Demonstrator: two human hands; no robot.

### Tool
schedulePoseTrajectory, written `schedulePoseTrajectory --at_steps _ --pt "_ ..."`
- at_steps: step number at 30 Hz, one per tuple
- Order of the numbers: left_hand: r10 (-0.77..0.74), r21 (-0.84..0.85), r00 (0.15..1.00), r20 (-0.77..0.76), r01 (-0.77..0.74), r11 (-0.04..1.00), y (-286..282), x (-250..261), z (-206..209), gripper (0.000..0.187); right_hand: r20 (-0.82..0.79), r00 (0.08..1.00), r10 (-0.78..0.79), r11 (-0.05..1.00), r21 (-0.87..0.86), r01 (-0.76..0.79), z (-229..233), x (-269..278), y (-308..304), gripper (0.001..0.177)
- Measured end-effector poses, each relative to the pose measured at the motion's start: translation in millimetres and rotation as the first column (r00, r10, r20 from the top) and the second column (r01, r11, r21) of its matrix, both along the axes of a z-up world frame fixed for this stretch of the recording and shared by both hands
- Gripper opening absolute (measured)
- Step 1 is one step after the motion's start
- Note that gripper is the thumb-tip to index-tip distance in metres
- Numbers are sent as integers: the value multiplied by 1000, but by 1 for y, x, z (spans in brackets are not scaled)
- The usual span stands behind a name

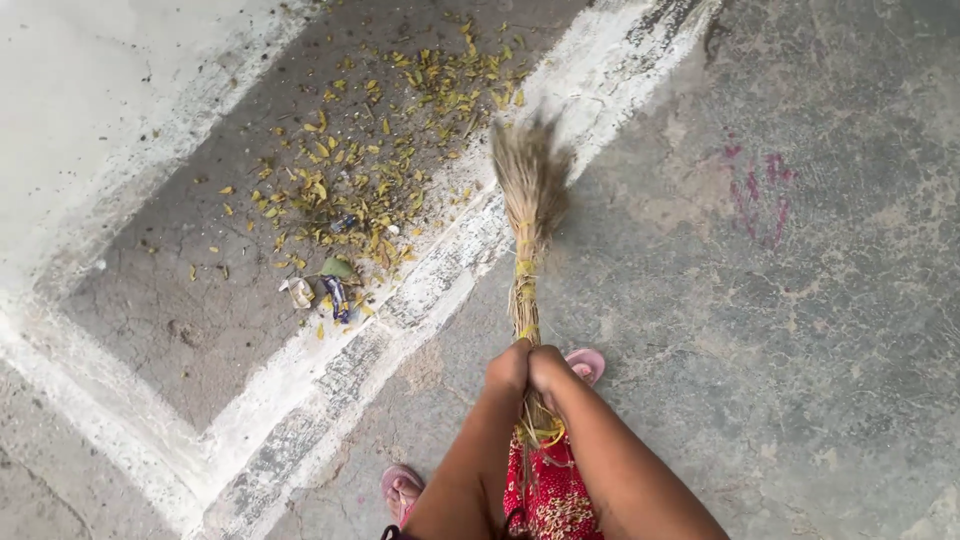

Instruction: Sweeping an outdoor concrete floor with a traditional twig broom and briefly fixing a metal gate.

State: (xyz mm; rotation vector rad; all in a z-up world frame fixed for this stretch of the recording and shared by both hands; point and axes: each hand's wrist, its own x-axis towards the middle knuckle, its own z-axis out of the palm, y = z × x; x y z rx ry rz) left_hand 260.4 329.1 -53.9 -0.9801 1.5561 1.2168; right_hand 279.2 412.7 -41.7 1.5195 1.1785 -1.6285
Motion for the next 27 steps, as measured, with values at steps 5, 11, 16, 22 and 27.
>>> schedulePoseTrajectory --at_steps 5,11,16,22,27 --pt "-178 -64 980 -90 173 983 -61 -21 86 55 -198 980 -5 999 -46 -4 40 6 -54 35" --pt "-339 -27 912 -231 342 939 -191 -22 29 52 -209 891 -404 913 -28 407 5 5 -212 32" --pt "-368 -29 919 -143 368 929 -268 29 6 51 -73 966 -247 965 -113 238 -17 55 -275 35" --pt "96 -146 966 -241 -134 980 -244 93 50 51 -247 937 249 963 -38 -266 -4 72 -241 28" --pt "503 -25 818 -278 -530 848 -228 99 62 47 -326 849 416 889 -48 -454 27 72 -228 24"
